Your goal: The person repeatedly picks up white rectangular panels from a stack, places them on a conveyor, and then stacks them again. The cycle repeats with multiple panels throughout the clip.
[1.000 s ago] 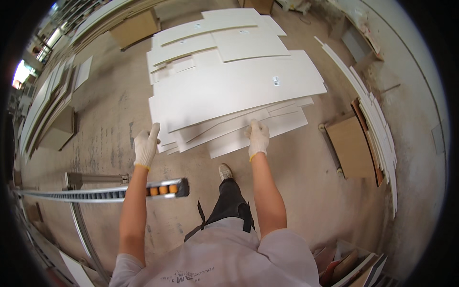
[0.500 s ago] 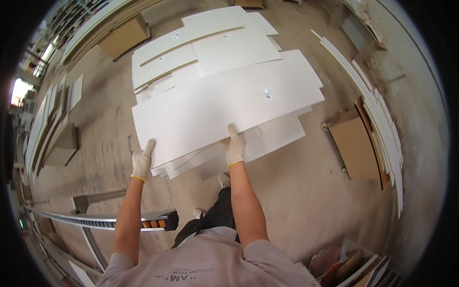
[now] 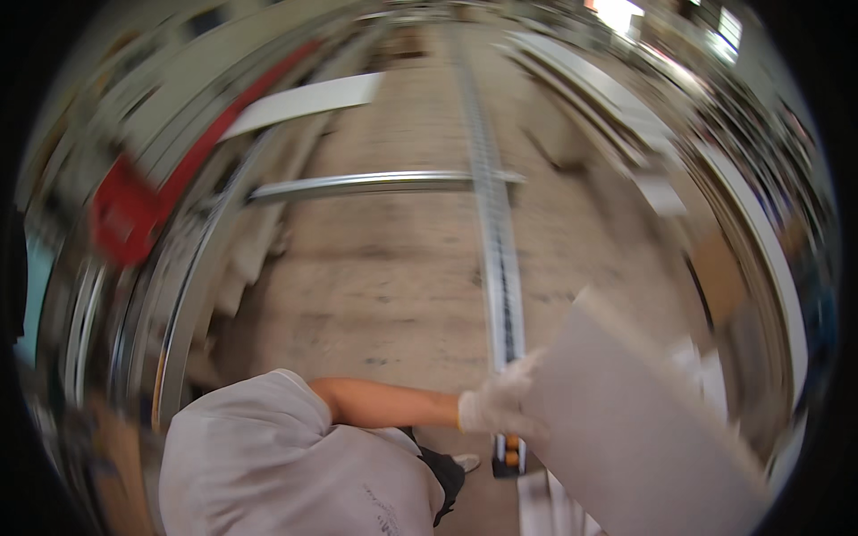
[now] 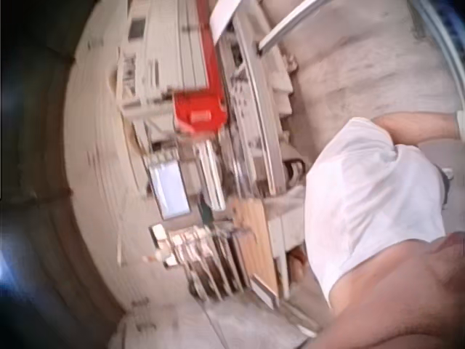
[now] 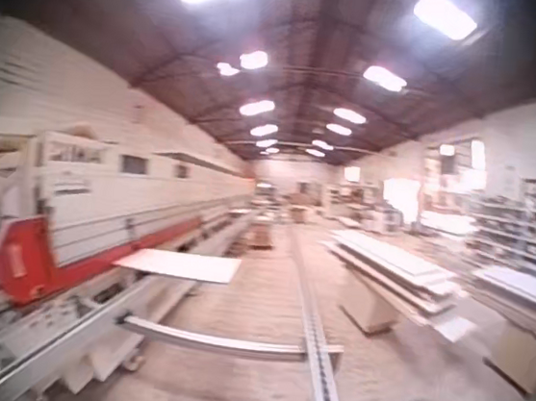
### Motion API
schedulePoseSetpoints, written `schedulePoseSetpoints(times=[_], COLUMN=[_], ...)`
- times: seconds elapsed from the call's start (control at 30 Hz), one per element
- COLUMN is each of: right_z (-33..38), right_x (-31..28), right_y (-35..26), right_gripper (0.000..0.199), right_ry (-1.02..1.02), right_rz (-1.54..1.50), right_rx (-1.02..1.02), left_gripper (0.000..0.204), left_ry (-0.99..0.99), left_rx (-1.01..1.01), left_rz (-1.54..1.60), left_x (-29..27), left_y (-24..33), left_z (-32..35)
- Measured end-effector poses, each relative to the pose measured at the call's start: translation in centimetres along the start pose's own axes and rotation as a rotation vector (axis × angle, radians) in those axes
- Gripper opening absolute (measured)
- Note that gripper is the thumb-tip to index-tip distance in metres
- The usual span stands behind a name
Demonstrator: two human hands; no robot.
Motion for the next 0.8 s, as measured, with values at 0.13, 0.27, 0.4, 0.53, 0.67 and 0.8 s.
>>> schedulePoseSetpoints(times=[0.13,0.27,0.4,0.53,0.67,0.8], right_z=[6.4,13.1,20.9,29.9,40.6,52.7], right_x=[9.5,15.7,20.2,22.6,22.5,17.4], right_y=[7.0,15.5,20.8,22.3,20.1,15.5], right_gripper=[0.057,0.060,0.064,0.069,0.081,0.063], right_ry=[-0.337,-0.705,-1.016,-1.262,-1.559,-1.967], right_rz=[0.159,0.177,0.160,0.146,0.143,0.412], right_rx=[0.253,0.540,0.726,0.816,0.596,0.473], left_gripper=[0.068,0.043,0.033,0.058,0.057,0.048], left_ry=[0.207,0.271,0.462,0.989,1.421,1.070], left_rx=[-0.293,-0.692,-0.710,-1.367,-1.197,-1.433], left_rz=[0.129,-0.197,-0.664,-0.975,-1.195,-1.612], left_x=[-6.2,-12.9,-19.6,-24.9,-31.7,-42.4], left_y=[1.3,2.3,12.1,25.2,35.2,41.1], left_z=[8.0,15.0,28.9,45.8,53.6,64.0])
Point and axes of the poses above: each hand's wrist, its own z-axis away from the middle knuckle, its own x-axis out of the palm, y = z × x, the point moved 4 cm from there along -z, towards the middle knuckle, and after that the axes turned 4 degrees about x, right-handed, at the moved point
